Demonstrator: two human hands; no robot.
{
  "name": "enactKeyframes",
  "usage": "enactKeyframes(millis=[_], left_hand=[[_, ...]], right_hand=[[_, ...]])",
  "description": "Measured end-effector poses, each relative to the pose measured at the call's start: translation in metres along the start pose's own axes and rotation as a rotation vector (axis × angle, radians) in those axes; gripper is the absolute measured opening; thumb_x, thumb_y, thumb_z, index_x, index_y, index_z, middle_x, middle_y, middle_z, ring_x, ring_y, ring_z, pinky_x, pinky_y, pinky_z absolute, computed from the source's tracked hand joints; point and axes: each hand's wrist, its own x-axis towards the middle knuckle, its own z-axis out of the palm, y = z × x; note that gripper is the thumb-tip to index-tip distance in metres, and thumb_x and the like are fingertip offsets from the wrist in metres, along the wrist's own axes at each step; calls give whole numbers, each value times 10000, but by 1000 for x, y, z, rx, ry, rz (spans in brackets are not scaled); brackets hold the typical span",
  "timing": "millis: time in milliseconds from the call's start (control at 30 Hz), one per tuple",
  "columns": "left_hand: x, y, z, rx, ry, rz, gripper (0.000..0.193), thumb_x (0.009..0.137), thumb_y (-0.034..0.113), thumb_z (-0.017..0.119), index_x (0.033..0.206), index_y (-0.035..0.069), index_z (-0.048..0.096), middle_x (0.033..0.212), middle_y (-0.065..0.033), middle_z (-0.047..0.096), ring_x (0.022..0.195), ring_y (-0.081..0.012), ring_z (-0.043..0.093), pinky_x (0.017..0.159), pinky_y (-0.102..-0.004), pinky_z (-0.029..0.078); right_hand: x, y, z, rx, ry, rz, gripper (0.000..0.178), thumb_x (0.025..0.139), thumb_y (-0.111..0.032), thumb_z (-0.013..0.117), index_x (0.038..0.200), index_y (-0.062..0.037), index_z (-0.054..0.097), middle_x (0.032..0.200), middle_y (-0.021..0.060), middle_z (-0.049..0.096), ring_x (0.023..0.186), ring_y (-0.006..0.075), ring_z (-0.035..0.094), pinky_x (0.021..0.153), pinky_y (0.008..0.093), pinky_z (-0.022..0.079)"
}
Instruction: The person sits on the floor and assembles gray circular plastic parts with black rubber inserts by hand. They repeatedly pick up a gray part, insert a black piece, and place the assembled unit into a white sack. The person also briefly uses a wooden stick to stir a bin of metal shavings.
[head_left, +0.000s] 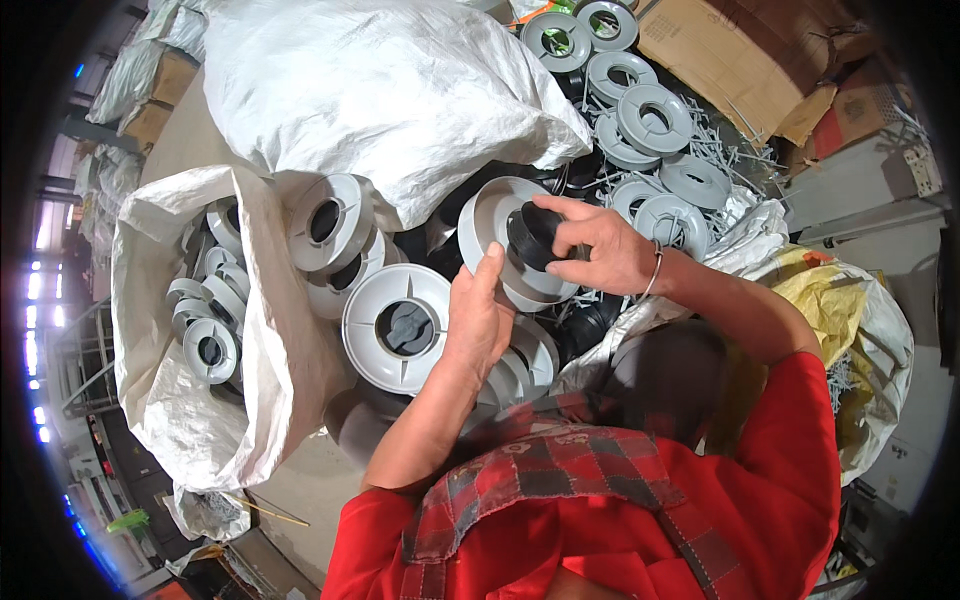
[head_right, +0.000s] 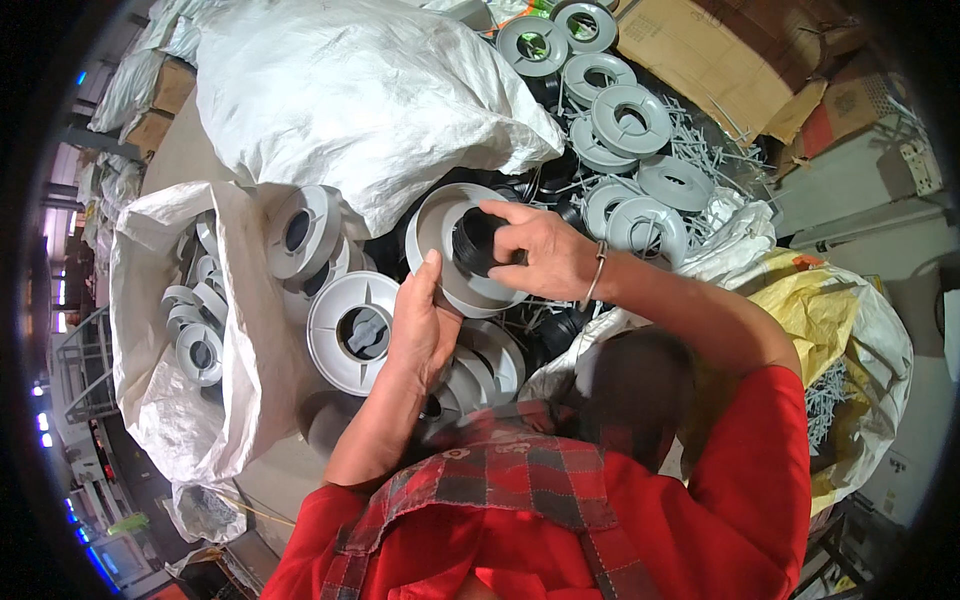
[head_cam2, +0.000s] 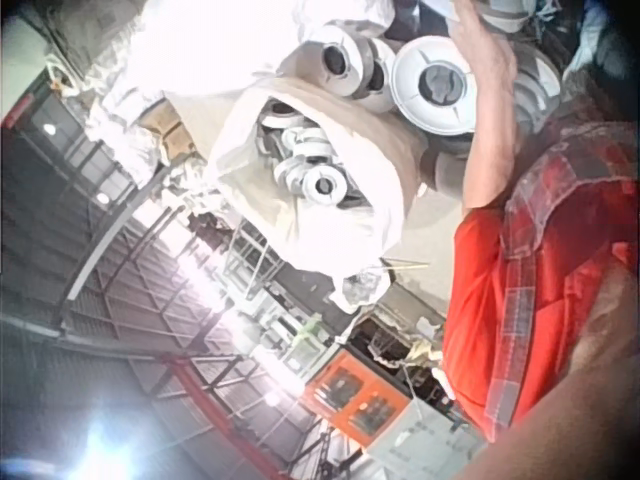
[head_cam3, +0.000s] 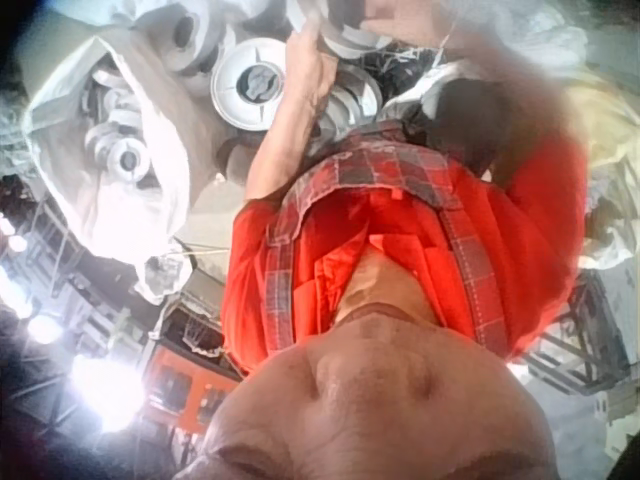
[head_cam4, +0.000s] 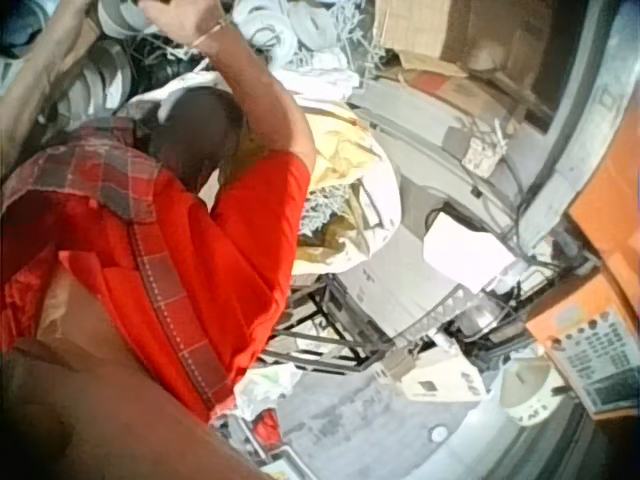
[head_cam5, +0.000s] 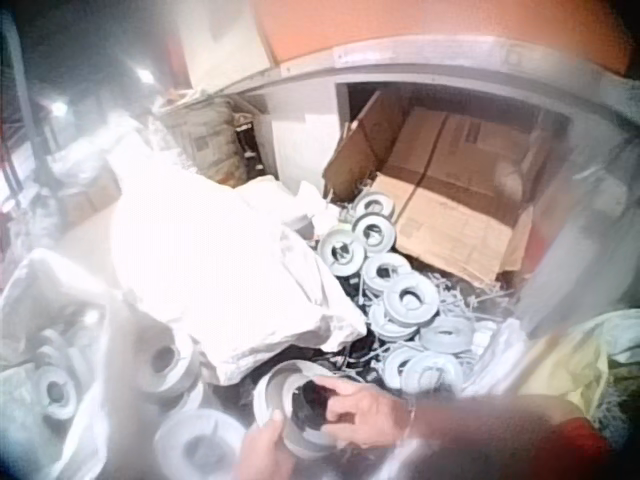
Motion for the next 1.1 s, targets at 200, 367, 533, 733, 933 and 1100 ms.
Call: enactKeyframes(millis=[200, 367, 533, 733, 933, 1100], left_hand=[[-37, 9, -10, 246, 1, 64, 389, 928, 257, 548, 1217, 6, 480, 1078, -79, 589, 920, -151, 579, 802, -307, 488], [-63, 38, -13, 310, -95, -92, 457, 928, 305, 549, 1242, -13, 457, 1103, -102, 593, 964, -184, 595, 855, -350, 494], [-83, 24, -5, 355, -50, 66, 408, 914, 268, 580, 1201, -7, 488, 1038, -72, 595, 918, -129, 563, 793, -301, 477], [-79, 65, -20, 1190, -25, 673, 752, 805, 84, 691, 1403, -68, 260, 1247, -169, 527, 1087, -176, 518, 931, -306, 413], [-27, 105, -35, 1954, 301, 896, 733, 752, 235, 754, 1329, -52, 403, 1317, -252, 465, 1245, -386, 422, 1029, -420, 354], [13, 20, 19, 1085, -89, 155, 429, 814, 182, 711, 1180, -3, 585, 1132, -87, 609, 981, -139, 584, 870, -283, 464]], right_hand=[[4, -55, 15, -479, -11, 69, 753, 619, -147, 757, 1267, -47, 386, 1090, 181, 415, 1045, 352, 452, 887, 412, 440], [-8, -86, 21, -742, -194, -266, 802, 535, -108, 801, 1220, -46, 388, 1098, 164, 421, 1045, 372, 440, 802, 403, 499], [-11, -81, 35, -379, 172, -154, 632, 685, -258, 787, 1176, 16, 500, 983, 180, 560, 883, 300, 595, 675, 327, 532], [9, -36, -3, 249, 9, 620, 745, 899, -645, 370, 909, 59, 615, 720, 158, 652, 483, 171, 604, 415, 263, 491], [-7, 109, -31, -699, 125, 670, 337, 784, -264, 613, 962, 22, 621, 938, 234, 645, 879, 390, 618, 814, 414, 502], [-16, 197, -1, -697, 20, 679, 353, 766, -109, 589, 1085, 28, 524, 1085, 254, 585, 1040, 407, 563, 898, 425, 465]])
